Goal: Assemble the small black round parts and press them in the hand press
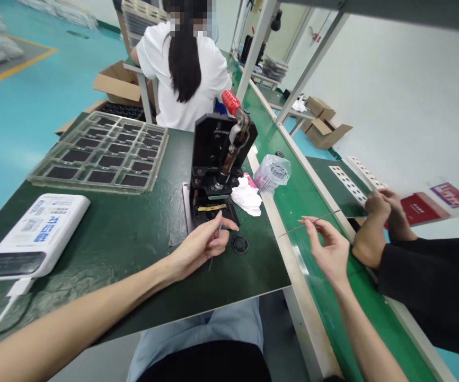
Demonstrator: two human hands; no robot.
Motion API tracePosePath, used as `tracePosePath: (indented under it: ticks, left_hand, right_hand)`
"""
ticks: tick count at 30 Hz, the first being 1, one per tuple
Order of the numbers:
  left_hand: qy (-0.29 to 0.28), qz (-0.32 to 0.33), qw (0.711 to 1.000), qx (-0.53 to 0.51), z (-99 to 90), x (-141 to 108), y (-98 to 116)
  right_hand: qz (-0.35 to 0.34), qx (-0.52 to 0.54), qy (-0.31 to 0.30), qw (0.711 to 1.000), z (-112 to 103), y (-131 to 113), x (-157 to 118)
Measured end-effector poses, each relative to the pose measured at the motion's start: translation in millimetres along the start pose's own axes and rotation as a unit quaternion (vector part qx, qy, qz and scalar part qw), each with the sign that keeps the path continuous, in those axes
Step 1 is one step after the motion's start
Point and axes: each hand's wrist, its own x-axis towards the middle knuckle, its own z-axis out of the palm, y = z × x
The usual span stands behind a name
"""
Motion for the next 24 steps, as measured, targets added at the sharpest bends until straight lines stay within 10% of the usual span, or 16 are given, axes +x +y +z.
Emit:
tracePosePath:
  ticks: [8, 14, 19, 24]
  left_hand:
    - [0.015, -0.032, 0.988, -0.152, -2.6, 6, -1]
    - [-0.083, -0.049, 0.995, 0.024, 0.3, -2, -7]
    - [-0.248, -0.109, 0.956, 0.111, -1.5, -10, -26]
    - [-0.314, -0.099, 0.932, 0.152, -4.3, -9, -31]
  right_hand:
    - [-0.018, -0.05, -0.043, 0.998, 5, -6, 5]
    - [-0.221, -0.132, 0.149, 0.955, 0, -36, -24]
    - [-0.12, 0.038, -0.243, 0.962, 28, -70, -71]
    - [-0.025, 0.177, -0.287, 0.941, 49, -80, -78]
